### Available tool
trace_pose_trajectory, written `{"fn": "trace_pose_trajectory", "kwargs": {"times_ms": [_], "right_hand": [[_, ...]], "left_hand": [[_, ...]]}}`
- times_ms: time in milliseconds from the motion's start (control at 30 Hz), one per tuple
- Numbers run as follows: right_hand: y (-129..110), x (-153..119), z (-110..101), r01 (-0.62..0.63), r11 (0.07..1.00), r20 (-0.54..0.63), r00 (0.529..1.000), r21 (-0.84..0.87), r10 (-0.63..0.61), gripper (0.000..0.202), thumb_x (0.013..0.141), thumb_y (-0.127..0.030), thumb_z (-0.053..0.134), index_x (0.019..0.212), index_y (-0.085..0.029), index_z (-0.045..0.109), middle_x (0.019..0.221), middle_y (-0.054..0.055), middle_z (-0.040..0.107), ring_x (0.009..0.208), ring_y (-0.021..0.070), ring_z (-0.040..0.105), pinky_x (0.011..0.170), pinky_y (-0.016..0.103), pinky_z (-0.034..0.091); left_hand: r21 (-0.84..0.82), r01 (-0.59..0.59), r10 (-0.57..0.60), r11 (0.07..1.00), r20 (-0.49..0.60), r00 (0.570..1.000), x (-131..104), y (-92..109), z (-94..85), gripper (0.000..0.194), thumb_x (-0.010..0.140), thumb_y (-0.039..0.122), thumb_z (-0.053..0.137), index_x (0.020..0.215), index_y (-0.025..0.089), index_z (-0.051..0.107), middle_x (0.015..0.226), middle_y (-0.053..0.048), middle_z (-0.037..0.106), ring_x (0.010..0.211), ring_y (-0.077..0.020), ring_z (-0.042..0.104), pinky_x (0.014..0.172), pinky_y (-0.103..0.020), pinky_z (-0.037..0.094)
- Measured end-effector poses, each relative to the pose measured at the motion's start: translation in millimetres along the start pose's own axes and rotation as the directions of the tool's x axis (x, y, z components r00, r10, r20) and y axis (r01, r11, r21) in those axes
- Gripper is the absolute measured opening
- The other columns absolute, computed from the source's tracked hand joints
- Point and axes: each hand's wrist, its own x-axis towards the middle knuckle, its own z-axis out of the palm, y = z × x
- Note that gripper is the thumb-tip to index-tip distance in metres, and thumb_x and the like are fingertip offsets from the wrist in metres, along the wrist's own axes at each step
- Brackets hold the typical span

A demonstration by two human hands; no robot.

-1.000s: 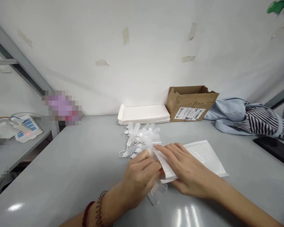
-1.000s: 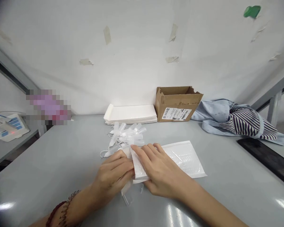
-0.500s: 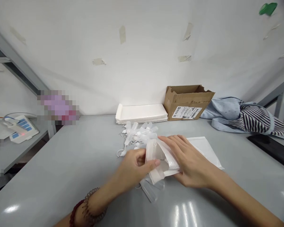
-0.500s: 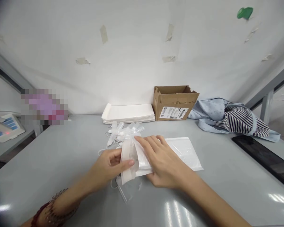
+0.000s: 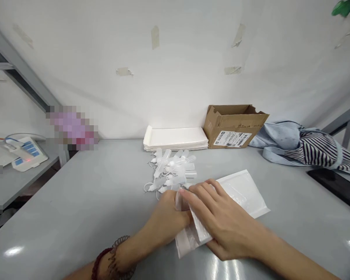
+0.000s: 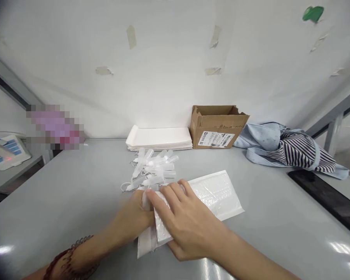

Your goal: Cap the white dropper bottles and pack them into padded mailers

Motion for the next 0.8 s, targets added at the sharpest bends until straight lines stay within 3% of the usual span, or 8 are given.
{"fn": "trace_pose_trajectory", "kwargs": {"times_ms": [167, 233, 333, 467, 567, 700, 767, 800], "right_hand": [[-6.8, -2.6, 5.1, -0.015, 0.990, -0.119, 0.993, -0.142, -0.003, 0.073, 0.064, -0.015, 0.049, 0.134, -0.002, 0.035, 0.125, 0.026, 0.047, 0.117, 0.0424, 0.041, 0.091, 0.057, 0.037], [-7.1, -3.8, 9.9, -0.036, 0.966, -0.219, 0.976, -0.257, -0.021, 0.066, 0.068, -0.008, 0.048, 0.133, 0.001, 0.036, 0.130, 0.030, 0.043, 0.124, 0.0452, 0.035, 0.091, 0.057, 0.038], [-6.1, -4.6, 17.4, -0.077, 0.923, -0.320, 0.946, -0.376, -0.052, 0.048, 0.079, -0.002, 0.045, 0.127, 0.005, 0.044, 0.128, 0.032, 0.047, 0.123, 0.0446, 0.039, 0.090, 0.055, 0.041], [-2.4, -3.5, 24.5, -0.103, 0.914, -0.289, 0.957, -0.392, -0.016, 0.043, 0.084, 0.000, 0.040, 0.126, -0.001, 0.049, 0.125, 0.029, 0.052, 0.119, 0.0400, 0.046, 0.088, 0.052, 0.044], [0.7, -1.5, 27.8, -0.161, 0.915, -0.247, 0.967, -0.370, 0.070, 0.046, 0.085, -0.004, 0.041, 0.130, -0.010, 0.048, 0.124, 0.028, 0.052, 0.114, 0.0386, 0.051, 0.084, 0.055, 0.045], [4.8, 0.6, 27.2, -0.191, 0.918, -0.263, 0.959, -0.347, 0.100, 0.044, 0.085, -0.005, 0.041, 0.127, -0.012, 0.051, 0.116, 0.025, 0.057, 0.105, 0.0363, 0.055, 0.081, 0.056, 0.045], [7.9, 0.0, 23.9, -0.161, 0.923, -0.321, 0.946, -0.351, 0.043, 0.039, 0.085, -0.002, 0.040, 0.120, -0.008, 0.055, 0.108, 0.023, 0.062, 0.101, 0.0329, 0.058, 0.082, 0.052, 0.046], [9.5, -0.7, 21.9, -0.142, 0.926, -0.351, 0.936, -0.350, 0.011, 0.035, 0.086, -0.001, 0.040, 0.116, -0.006, 0.057, 0.105, 0.022, 0.064, 0.099, 0.0310, 0.059, 0.083, 0.050, 0.046]], "left_hand": [[0.020, 0.033, -0.032, 0.999, -0.050, 0.998, -0.3, 1.6, -2.6, 0.005, 0.071, 0.019, 0.056, 0.068, 0.014, 0.056, 0.063, 0.002, 0.052, 0.059, -0.0112, 0.044, 0.050, -0.020, 0.037], [-0.022, 0.074, -0.076, 0.997, -0.090, 0.993, 1.5, 1.2, -6.6, 0.008, 0.073, 0.023, 0.057, 0.073, 0.015, 0.058, 0.065, 0.002, 0.055, 0.061, -0.0124, 0.049, 0.052, -0.020, 0.040], [-0.042, 0.104, -0.108, 0.994, -0.134, 0.985, 4.5, 0.0, -15.4, 0.014, 0.075, 0.030, 0.058, 0.074, 0.016, 0.058, 0.066, 0.001, 0.057, 0.060, -0.0129, 0.051, 0.052, -0.020, 0.042], [-0.017, 0.134, -0.135, 0.991, -0.083, 0.987, 6.6, 1.7, -28.7, 0.019, 0.078, 0.032, 0.055, 0.069, 0.015, 0.056, 0.055, 0.003, 0.051, 0.044, -0.0091, 0.045, 0.040, -0.018, 0.034], [-0.007, 0.114, -0.114, 0.994, -0.066, 0.991, 7.0, 5.0, -34.8, 0.021, 0.081, 0.032, 0.052, 0.073, 0.014, 0.057, 0.050, 0.004, 0.053, 0.039, -0.0093, 0.046, 0.038, -0.019, 0.036], [0.004, 0.010, -0.010, 1.000, -0.123, 0.992, 4.6, 7.9, -35.9, 0.024, 0.088, 0.033, 0.047, 0.088, 0.013, 0.060, 0.049, 0.003, 0.057, 0.041, -0.0111, 0.054, 0.042, -0.021, 0.044], [0.088, -0.157, 0.170, 0.984, -0.160, 0.972, 2.0, 7.5, -35.4, 0.025, 0.091, 0.031, 0.044, 0.095, 0.013, 0.061, 0.058, 0.000, 0.062, 0.048, -0.0123, 0.059, 0.047, -0.023, 0.050], [0.186, -0.286, 0.315, 0.940, -0.154, 0.937, 0.8, 6.5, -35.2, 0.023, 0.091, 0.027, 0.044, 0.096, 0.014, 0.062, 0.066, -0.002, 0.065, 0.056, -0.0132, 0.062, 0.052, -0.025, 0.053]]}}
